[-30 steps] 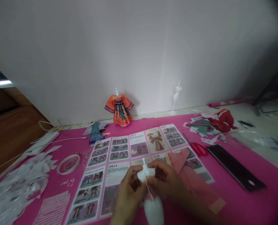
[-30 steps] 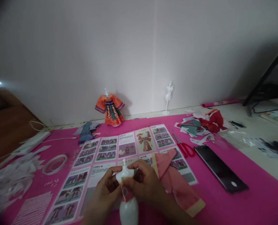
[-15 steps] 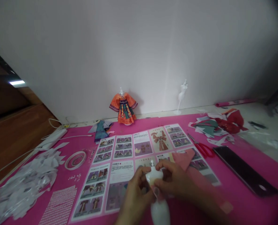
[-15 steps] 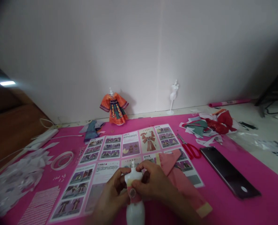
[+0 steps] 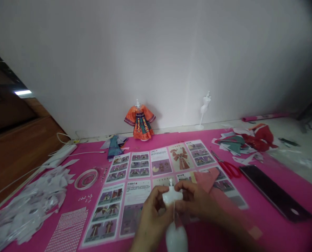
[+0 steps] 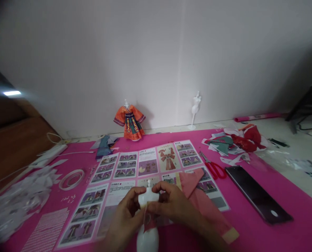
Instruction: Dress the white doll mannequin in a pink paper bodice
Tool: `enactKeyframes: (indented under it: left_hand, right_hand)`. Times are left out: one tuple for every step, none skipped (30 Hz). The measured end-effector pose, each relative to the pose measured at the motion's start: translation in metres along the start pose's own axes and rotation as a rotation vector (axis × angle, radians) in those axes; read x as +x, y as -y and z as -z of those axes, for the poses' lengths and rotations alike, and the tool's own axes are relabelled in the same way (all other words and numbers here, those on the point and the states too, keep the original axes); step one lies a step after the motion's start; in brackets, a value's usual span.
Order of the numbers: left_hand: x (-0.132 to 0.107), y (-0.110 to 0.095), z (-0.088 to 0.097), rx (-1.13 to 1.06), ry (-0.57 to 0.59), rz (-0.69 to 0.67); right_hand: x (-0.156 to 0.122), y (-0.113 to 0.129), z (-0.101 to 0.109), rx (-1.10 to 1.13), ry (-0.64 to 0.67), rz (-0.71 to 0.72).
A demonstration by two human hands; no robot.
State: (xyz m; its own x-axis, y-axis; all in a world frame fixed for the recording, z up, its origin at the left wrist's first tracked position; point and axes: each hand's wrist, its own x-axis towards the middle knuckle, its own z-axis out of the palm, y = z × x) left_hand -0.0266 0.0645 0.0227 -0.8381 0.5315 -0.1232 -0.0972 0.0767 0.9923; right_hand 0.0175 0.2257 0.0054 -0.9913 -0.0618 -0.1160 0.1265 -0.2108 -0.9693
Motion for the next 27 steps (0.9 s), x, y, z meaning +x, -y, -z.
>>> enactKeyframes:
  left_hand:
    - [0.000, 0.001, -0.001, 0.028, -0.021, -0.017]
    - [-0.001, 0.001, -0.002, 0.053, -0.041, -0.035]
    - [-0.001, 0.003, -0.003, 0.075, -0.061, -0.048]
    - [-0.002, 0.004, -0.004, 0.096, -0.076, -0.059]
    - [-0.002, 0.005, -0.005, 0.118, -0.088, -0.067]
    - [-0.003, 0.006, -0.005, 0.138, -0.090, -0.075]
    - [-0.003, 0.007, -0.006, 0.156, -0.088, -0.085]
    - [-0.004, 0.007, -0.006, 0.170, -0.079, -0.097]
    - [-0.004, 0.008, -0.006, 0.182, -0.070, -0.105]
    - [-0.005, 0.008, -0.005, 0.196, -0.061, -0.117]
    - [-0.005, 0.008, -0.005, 0.214, -0.054, -0.137]
    - [-0.005, 0.009, -0.004, 0.235, -0.049, -0.176]
    - [-0.004, 0.010, -0.004, 0.259, -0.045, -0.226]
    - [-0.004, 0.011, -0.004, 0.282, -0.042, -0.284]
    - [-0.003, 0.011, -0.004, 0.301, -0.040, -0.341]
    - [-0.003, 0.012, -0.003, 0.313, -0.037, -0.383]
    - [-0.003, 0.013, -0.003, 0.323, -0.036, -0.404]
    - [-0.002, 0.013, -0.003, 0.331, -0.037, -0.409]
    - [-0.002, 0.014, -0.004, 0.338, -0.038, -0.406]
    - [-0.002, 0.014, -0.004, 0.344, -0.041, -0.405]
    - [-0.003, 0.014, -0.005, 0.348, -0.042, -0.403]
    - [-0.003, 0.014, -0.006, 0.346, -0.039, -0.400]
    - [-0.004, 0.014, -0.007, 0.338, -0.041, -0.392]
    - [-0.005, 0.014, -0.008, 0.318, -0.053, -0.368]
    - [-0.006, 0.014, -0.009, 0.286, -0.072, -0.326]
    - [-0.007, 0.015, -0.010, 0.242, -0.092, -0.266]
    - [-0.007, 0.014, -0.011, 0.183, -0.108, -0.197]
  right_hand:
    - [-0.001, 0.001, -0.001, -0.019, -0.008, 0.000]
    - [-0.001, 0.002, -0.002, -0.034, -0.017, 0.000]
    - [-0.002, 0.002, -0.002, -0.038, -0.018, -0.001]
    - [-0.002, 0.003, -0.003, -0.032, -0.016, 0.000]
    - [-0.002, 0.004, -0.003, -0.021, -0.015, 0.003]
    - [-0.003, 0.004, -0.003, -0.015, -0.017, 0.003]
    - [-0.003, 0.005, -0.003, -0.013, -0.019, 0.000]
    - [-0.003, 0.005, -0.003, -0.013, -0.022, -0.001]
    - [-0.003, 0.005, -0.002, -0.010, -0.021, 0.000]
    - [-0.002, 0.005, -0.001, -0.003, -0.012, 0.002]
    - [-0.002, 0.005, 0.000, 0.012, 0.008, 0.006]
    - [-0.002, 0.005, 0.001, 0.028, 0.031, 0.011]
    - [-0.002, 0.004, 0.002, 0.041, 0.046, 0.020]
    - [-0.002, 0.004, 0.003, 0.044, 0.056, 0.027]
    - [-0.002, 0.004, 0.003, 0.043, 0.059, 0.033]
    - [-0.002, 0.004, 0.004, 0.036, 0.053, 0.039]
    - [-0.001, 0.004, 0.003, 0.027, 0.041, 0.040]
    - [-0.001, 0.004, 0.003, 0.015, 0.026, 0.036]
    - [-0.001, 0.005, 0.002, 0.001, 0.012, 0.031]
    - [-0.001, 0.006, 0.002, -0.015, -0.004, 0.028]
    - [-0.001, 0.006, 0.001, -0.032, -0.020, 0.030]
    - [-0.001, 0.007, 0.001, -0.048, -0.032, 0.037]
    - [-0.001, 0.008, 0.001, -0.056, -0.042, 0.049]
    - [0.000, 0.009, 0.001, -0.058, -0.052, 0.061]
    - [0.000, 0.009, 0.001, -0.054, -0.064, 0.070]
    - [0.001, 0.010, 0.002, -0.046, -0.078, 0.076]
    - [0.002, 0.010, 0.002, -0.038, -0.094, 0.079]
